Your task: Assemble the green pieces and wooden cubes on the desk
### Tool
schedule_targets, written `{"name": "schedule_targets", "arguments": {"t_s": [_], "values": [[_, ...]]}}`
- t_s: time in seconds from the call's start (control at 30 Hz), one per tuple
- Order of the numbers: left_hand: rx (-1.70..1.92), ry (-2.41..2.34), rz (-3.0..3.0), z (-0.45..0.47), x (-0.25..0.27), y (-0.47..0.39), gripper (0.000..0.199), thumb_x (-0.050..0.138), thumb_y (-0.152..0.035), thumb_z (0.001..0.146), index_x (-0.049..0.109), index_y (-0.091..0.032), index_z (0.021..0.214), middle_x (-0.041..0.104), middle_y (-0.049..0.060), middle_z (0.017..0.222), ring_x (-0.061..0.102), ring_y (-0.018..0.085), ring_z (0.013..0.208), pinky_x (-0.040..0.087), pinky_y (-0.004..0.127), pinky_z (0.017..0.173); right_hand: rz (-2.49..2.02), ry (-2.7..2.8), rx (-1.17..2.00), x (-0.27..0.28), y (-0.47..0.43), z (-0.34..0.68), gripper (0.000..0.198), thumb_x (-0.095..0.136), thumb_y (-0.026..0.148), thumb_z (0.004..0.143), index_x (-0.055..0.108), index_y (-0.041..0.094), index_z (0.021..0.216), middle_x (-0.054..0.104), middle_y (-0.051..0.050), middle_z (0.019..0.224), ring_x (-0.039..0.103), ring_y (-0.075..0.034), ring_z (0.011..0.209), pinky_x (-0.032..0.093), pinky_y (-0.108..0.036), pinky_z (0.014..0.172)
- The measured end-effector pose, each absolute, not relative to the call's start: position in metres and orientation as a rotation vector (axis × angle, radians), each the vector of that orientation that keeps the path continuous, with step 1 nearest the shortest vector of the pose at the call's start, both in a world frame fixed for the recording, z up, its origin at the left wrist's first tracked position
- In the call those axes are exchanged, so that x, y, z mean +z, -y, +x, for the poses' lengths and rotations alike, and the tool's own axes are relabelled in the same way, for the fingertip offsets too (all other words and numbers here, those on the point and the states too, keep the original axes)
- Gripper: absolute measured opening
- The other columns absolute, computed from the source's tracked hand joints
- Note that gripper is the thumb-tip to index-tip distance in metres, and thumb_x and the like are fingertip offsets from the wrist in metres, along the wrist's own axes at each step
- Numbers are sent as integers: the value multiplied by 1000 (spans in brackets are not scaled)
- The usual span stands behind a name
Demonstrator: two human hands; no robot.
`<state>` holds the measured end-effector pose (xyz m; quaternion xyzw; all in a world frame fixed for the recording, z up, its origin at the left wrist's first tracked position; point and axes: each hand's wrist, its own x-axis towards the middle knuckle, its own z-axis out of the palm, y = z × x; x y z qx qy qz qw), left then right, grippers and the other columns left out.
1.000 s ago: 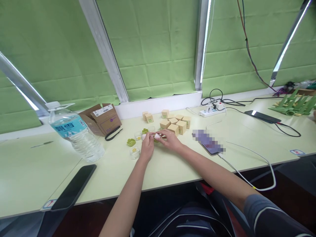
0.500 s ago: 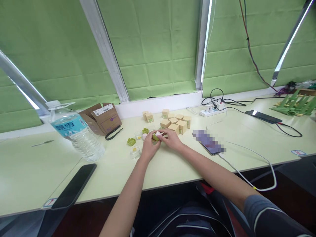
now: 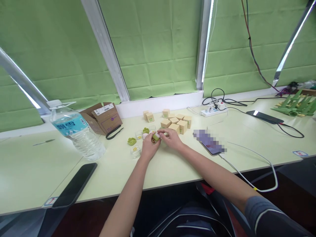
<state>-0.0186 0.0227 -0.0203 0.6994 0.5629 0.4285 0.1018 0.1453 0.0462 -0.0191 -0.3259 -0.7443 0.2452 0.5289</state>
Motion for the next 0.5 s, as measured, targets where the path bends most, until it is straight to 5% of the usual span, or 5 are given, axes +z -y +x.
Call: {"name": "schedule_targets", "arguments": {"t_s": [0.3,0.5], "values": [[1303,-1548,2212,-25,-31,-30,41,61,-16,78,66,-19,119,71,11,121,65,27,111,51,44,101,-554,2107,106,-8,-29,127,24,56,12,90,73,19,107,75,-9,105,60,-25,100,50,-42,92],[1321,-1705,2190,-36,-40,-47,27,58,-14,81,66,-18,107,71,12,109,65,29,106,52,44,98,-510,2215,-103,4,-30,111,24,54,15,93,70,19,110,70,-10,105,53,-27,107,46,-44,97]]}}
